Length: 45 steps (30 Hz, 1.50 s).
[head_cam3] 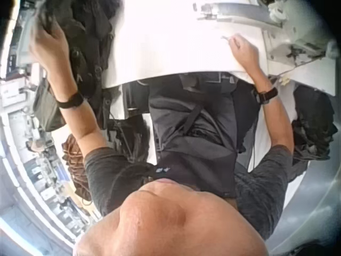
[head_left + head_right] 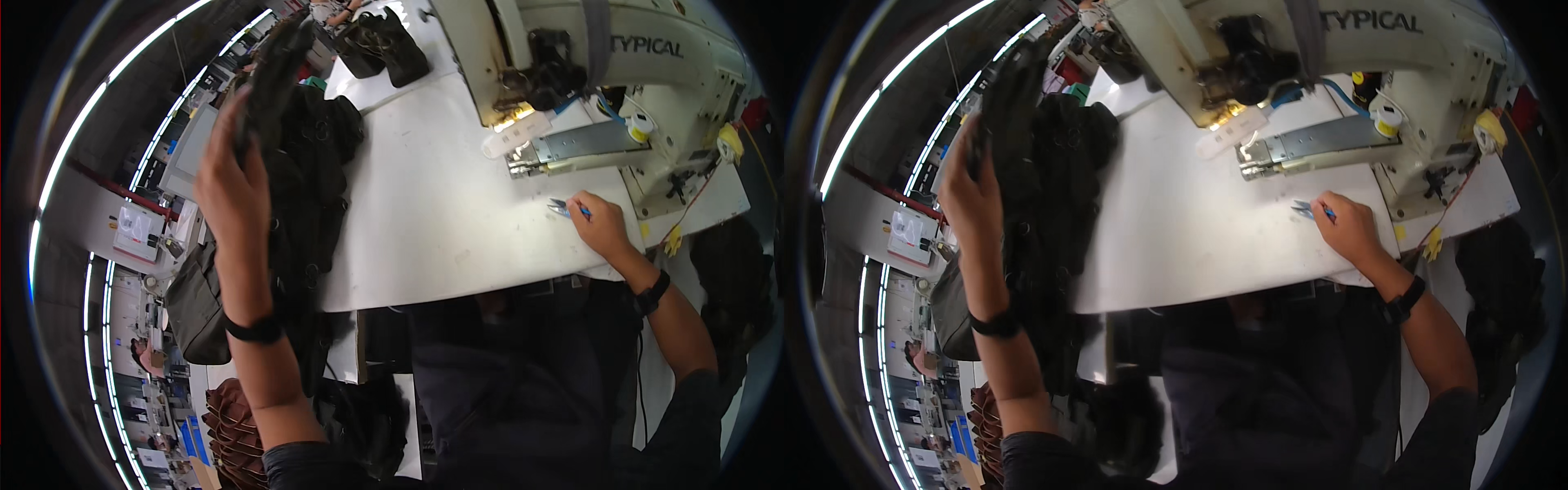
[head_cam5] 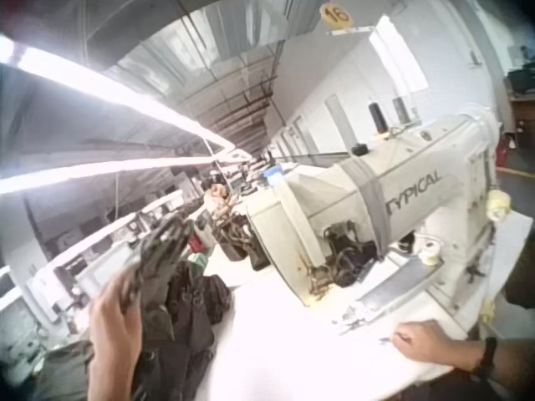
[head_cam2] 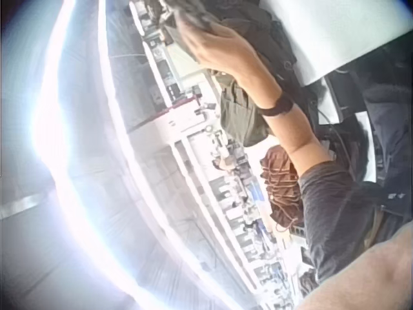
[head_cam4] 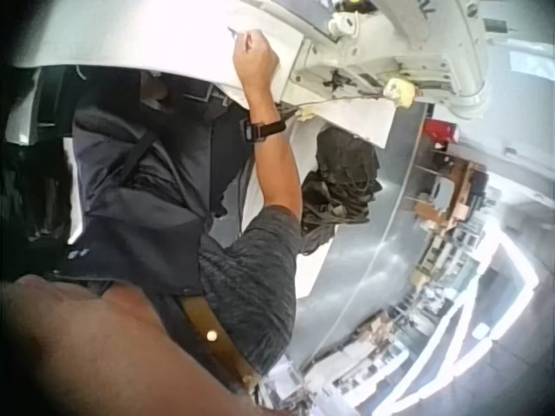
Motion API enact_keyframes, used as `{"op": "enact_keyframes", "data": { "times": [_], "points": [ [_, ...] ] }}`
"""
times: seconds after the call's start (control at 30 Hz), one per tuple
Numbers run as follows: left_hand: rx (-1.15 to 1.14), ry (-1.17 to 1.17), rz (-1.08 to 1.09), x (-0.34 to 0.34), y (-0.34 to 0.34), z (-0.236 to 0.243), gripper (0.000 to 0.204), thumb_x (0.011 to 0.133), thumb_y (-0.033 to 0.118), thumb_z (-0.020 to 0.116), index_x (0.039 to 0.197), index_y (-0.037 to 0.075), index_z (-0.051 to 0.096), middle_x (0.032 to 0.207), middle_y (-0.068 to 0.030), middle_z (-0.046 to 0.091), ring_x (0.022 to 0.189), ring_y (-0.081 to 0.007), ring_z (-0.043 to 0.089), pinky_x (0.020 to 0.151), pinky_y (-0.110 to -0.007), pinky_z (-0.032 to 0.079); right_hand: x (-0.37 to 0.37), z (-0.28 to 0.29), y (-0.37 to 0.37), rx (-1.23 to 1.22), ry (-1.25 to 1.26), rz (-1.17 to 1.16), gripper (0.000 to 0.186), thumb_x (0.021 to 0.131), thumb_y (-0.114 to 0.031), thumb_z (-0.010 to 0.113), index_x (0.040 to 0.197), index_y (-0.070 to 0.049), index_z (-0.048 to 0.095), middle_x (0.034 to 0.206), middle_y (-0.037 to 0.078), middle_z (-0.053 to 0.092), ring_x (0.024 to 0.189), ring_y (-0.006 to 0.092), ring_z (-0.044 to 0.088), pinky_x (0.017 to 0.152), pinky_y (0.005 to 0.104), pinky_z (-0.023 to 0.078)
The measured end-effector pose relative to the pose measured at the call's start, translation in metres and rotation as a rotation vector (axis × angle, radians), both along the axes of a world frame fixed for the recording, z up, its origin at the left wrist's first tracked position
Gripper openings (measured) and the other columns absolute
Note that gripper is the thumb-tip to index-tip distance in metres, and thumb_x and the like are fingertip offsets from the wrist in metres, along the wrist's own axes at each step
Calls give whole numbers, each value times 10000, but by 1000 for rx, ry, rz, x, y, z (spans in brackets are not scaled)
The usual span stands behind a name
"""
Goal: Sewing and inspecting components of olive green canvas bags using an industrial sewing machine.
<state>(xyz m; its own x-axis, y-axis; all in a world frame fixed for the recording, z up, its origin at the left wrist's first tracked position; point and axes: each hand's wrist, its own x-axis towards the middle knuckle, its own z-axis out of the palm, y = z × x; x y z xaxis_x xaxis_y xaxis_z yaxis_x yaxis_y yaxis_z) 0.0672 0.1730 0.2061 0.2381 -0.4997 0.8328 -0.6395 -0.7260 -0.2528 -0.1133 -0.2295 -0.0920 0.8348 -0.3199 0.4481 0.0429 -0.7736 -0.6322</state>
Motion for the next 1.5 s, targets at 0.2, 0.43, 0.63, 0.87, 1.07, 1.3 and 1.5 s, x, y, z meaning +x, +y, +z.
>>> {"op": "enact_keyframes", "data": {
  "times": [0.2, 0.43, 0.63, 0.87, 1.07, 1.3, 1.5],
  "points": [
    [590, 623, -59, -64, 2, -165, 690, 815, -159, 536, 1397, 167, 712, 1405, -68, 709, 1398, -271, 607, 1248, -535, 363, 1, -9, -5, 22, 22, -20, 181, 998, -270, 677, 951, -98, 712, 843, 142, 723, 768, 395, 697, 693, 469, 551],
    [657, 755, 328, -107, 27, -169, 754, 831, -167, 509, 1537, 95, 541, 1649, -166, 441, 1579, -351, 353, 1286, -591, 259, 4, -14, -5, 30, -36, -89, 186, 1021, -285, 659, 1039, -106, 709, 940, 123, 755, 802, 345, 725, 721, 432, 575],
    [328, 865, -185, -118, -60, -192, 381, 905, 135, 776, 1249, 9, 673, 1285, -163, 687, 1189, -383, 635, 1010, -487, 501, 13, -18, -13, -9, -125, -269, 261, 1012, -221, 675, 1238, -92, 686, 1092, 129, 756, 926, 333, 734, 821, 404, 586],
    [162, 623, -166, -118, -72, -281, 264, 900, 210, 815, 1055, 57, 664, 984, -73, 645, 920, -289, 616, 806, -435, 447, -3, -10, -2, -382, -217, -245, 322, 932, -140, 699, 1244, -57, 683, 1212, 159, 699, 1137, 362, 659, 999, 463, 526],
    [160, 674, -365, -132, -36, -248, 246, 853, 128, 836, 1064, 50, 735, 1066, -65, 709, 1001, -286, 662, 906, -430, 461, 15, -2, 83, -144, -169, 206, 286, 968, -169, 705, 1197, -1, 743, 1106, 182, 713, 1053, 357, 671, 905, 432, 558],
    [29, 637, -309, -140, -3, -222, 295, 840, 103, 839, 1114, 45, 748, 1093, -96, 710, 1090, -323, 667, 977, -445, 481, 33, 23, 141, 523, 274, 207, 361, 994, -375, 715, 1000, -26, 808, 762, 114, 733, 675, 206, 674, 689, 366, 537],
    [-32, 550, -468, -186, -20, -223, 396, 822, 118, 864, 1195, 42, 756, 1179, -106, 727, 1050, -310, 697, 920, -412, 552, 30, 41, 143, 913, 311, 329, 215, 964, -242, 789, 982, -29, 813, 763, -61, 621, 751, 42, 560, 667, 249, 432]
  ]
}}
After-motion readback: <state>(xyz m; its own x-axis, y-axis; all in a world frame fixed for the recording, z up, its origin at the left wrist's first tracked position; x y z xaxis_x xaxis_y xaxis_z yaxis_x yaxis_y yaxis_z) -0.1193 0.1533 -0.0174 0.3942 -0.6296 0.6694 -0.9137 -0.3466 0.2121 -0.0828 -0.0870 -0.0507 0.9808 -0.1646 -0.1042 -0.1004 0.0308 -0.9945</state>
